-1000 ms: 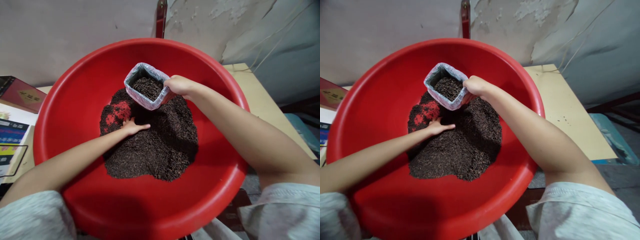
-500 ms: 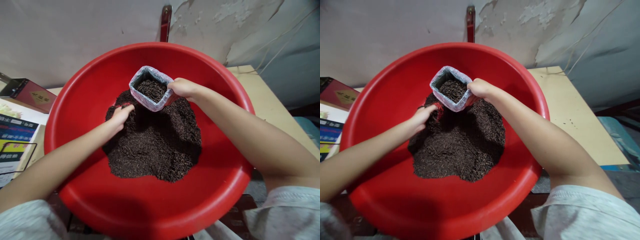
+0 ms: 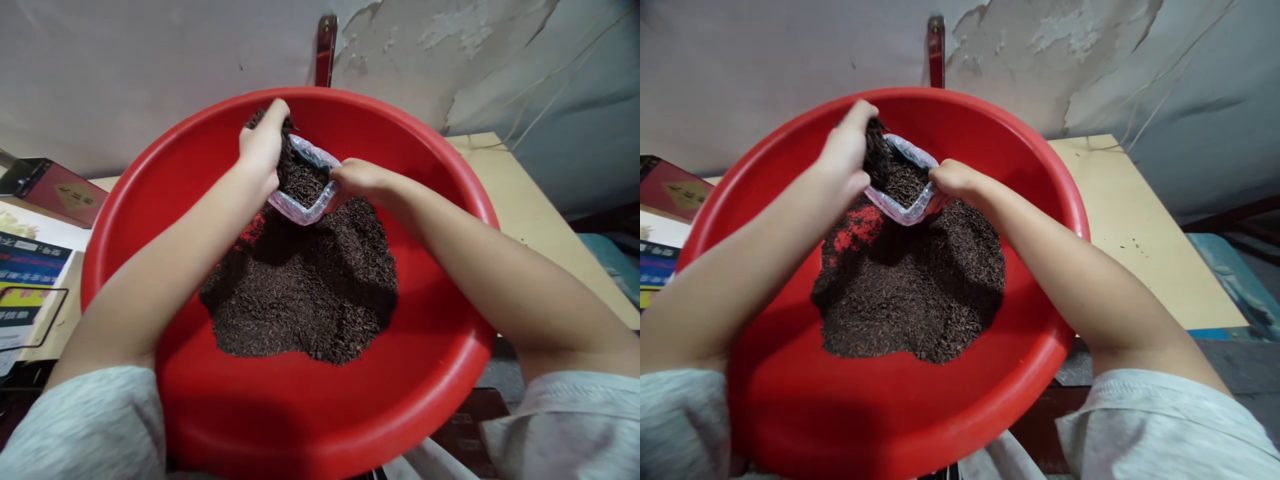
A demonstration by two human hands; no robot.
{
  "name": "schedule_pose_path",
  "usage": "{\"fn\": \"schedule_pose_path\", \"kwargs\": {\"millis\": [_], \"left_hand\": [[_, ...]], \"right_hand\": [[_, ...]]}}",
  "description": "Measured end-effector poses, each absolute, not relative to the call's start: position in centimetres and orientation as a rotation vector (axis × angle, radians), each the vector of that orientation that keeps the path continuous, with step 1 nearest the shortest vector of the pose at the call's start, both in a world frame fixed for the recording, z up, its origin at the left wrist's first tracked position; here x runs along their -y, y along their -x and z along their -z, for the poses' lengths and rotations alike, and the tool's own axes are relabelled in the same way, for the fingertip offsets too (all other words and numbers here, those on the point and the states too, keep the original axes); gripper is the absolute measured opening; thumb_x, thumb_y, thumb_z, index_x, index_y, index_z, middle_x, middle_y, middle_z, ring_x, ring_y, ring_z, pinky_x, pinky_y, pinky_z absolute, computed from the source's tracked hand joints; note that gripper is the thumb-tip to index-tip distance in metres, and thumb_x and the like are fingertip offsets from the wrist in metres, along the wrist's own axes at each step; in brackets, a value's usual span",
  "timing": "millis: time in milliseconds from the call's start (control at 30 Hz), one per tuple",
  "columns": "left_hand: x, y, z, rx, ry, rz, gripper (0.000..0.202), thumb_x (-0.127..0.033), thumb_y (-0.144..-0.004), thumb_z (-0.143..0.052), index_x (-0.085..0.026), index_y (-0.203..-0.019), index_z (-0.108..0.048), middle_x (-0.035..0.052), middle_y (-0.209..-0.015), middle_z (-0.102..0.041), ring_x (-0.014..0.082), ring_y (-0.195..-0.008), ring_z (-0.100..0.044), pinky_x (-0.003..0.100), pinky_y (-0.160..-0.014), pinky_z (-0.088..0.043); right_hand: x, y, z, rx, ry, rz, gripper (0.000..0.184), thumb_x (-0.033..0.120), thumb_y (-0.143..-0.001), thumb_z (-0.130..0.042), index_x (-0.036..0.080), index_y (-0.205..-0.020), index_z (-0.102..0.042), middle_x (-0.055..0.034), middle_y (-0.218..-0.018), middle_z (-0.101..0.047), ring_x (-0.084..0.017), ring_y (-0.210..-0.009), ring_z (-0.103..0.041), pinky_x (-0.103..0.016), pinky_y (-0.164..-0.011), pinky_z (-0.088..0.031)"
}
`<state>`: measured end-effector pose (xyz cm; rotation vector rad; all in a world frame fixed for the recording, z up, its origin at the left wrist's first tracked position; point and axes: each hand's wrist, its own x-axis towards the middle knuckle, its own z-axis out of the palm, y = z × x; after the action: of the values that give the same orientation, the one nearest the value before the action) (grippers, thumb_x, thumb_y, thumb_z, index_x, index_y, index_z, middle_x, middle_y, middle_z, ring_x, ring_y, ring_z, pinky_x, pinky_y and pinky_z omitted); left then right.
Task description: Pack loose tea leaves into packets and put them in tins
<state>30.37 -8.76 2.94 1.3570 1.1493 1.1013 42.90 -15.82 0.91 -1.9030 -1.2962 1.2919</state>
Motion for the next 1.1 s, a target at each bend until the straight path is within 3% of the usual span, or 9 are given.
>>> {"fn": "schedule_pose_path", "kwargs": {"millis": [100,200,333,433,533,600,700,900,1100], "left_hand": [[8.9,-30.7,-0.3,-1.226,-1.765,-1.091,0.027,-0.047,-0.081,-0.055,-0.021,-0.082,-0.050,0.0032,-0.089,-0.062,0.0193,-0.100,-0.056,0.033,-0.090,-0.044],[9.1,-29.8,0.6,-1.132,-2.314,-0.901,0.038,-0.055,-0.086,-0.043,-0.020,-0.096,-0.056,0.0073,-0.109,-0.061,0.0226,-0.113,-0.050,0.037,-0.101,-0.036],[10.2,-27.7,0.0,-1.026,-2.695,-0.692,0.052,-0.054,-0.091,-0.025,-0.019,-0.120,-0.051,0.0113,-0.128,-0.053,0.0266,-0.124,-0.044,0.042,-0.105,-0.031],[11.1,-26.4,0.2,-0.866,-2.864,-0.646,0.057,-0.055,-0.089,-0.030,-0.020,-0.131,-0.045,0.0109,-0.141,-0.041,0.0282,-0.133,-0.032,0.045,-0.111,-0.019],[11.3,-25.7,0.7,-0.612,-2.966,-0.388,0.067,-0.059,-0.083,-0.039,-0.017,-0.135,-0.040,0.0112,-0.145,-0.037,0.0293,-0.137,-0.027,0.048,-0.114,-0.010],[11.0,-25.6,0.6,-0.575,-2.950,-0.269,0.068,-0.059,-0.083,-0.039,-0.016,-0.136,-0.040,0.0110,-0.144,-0.038,0.0287,-0.136,-0.028,0.049,-0.113,-0.011],[10.4,-25.7,0.0,-0.663,-2.912,-0.375,0.063,-0.055,-0.086,-0.033,-0.018,-0.137,-0.038,0.0093,-0.144,-0.039,0.0251,-0.135,-0.031,0.046,-0.114,-0.013],[10.1,-26.5,0.2,-0.775,-2.946,-0.171,0.073,-0.055,-0.088,-0.030,-0.004,-0.140,-0.028,0.0200,-0.150,-0.021,0.0309,-0.140,-0.016,0.049,-0.114,-0.003],[10.0,-26.2,0.7,-0.742,-2.909,-0.301,0.070,-0.060,-0.087,-0.028,-0.013,-0.138,-0.035,0.0149,-0.148,-0.030,0.0295,-0.138,-0.023,0.050,-0.114,-0.006]], "right_hand": [[15.8,-42.7,-0.9,1.270,1.923,-1.261,0.026,0.014,-0.081,-0.032,0.012,-0.065,-0.052,-0.0118,-0.066,-0.066,-0.022,-0.085,-0.068,-0.035,-0.082,-0.053],[15.5,-42.7,-0.5,1.250,1.901,-1.223,0.026,0.019,-0.084,-0.034,0.012,-0.070,-0.054,-0.0099,-0.064,-0.065,-0.021,-0.087,-0.067,-0.035,-0.081,-0.053],[15.5,-42.8,-0.3,1.246,1.892,-1.212,0.025,0.019,-0.083,-0.033,0.012,-0.071,-0.054,-0.0110,-0.065,-0.065,-0.022,-0.085,-0.068,-0.034,-0.079,-0.053],[15.5,-42.9,-0.5,1.273,1.914,-1.215,0.023,0.016,-0.080,-0.034,0.013,-0.066,-0.052,-0.0107,-0.064,-0.064,-0.021,-0.080,-0.068,-0.033,-0.077,-0.053],[15.5,-42.9,-0.6,1.288,1.929,-1.209,0.021,0.016,-0.079,-0.035,0.014,-0.065,-0.051,-0.0093,-0.062,-0.063,-0.020,-0.077,-0.068,-0.032,-0.075,-0.053],[15.5,-42.9,-0.6,1.288,1.931,-1.212,0.022,0.018,-0.080,-0.035,0.014,-0.065,-0.051,-0.0089,-0.061,-0.062,-0.021,-0.079,-0.068,-0.032,-0.076,-0.053],[15.5,-43.0,-0.5,1.269,1.930,-1.221,0.021,0.019,-0.082,-0.037,0.015,-0.067,-0.051,-0.0081,-0.058,-0.060,-0.021,-0.080,-0.068,-0.033,-0.076,-0.053],[15.6,-42.9,-0.7,1.261,1.954,-1.223,0.021,0.016,-0.081,-0.035,0.015,-0.067,-0.050,-0.0075,-0.057,-0.060,-0.020,-0.073,-0.068,-0.033,-0.073,-0.053],[15.7,-42.8,-0.8,1.296,1.948,-1.213,0.023,0.013,-0.079,-0.032,0.014,-0.066,-0.051,-0.0089,-0.059,-0.061,-0.020,-0.072,-0.068,-0.033,-0.074,-0.052]]}}
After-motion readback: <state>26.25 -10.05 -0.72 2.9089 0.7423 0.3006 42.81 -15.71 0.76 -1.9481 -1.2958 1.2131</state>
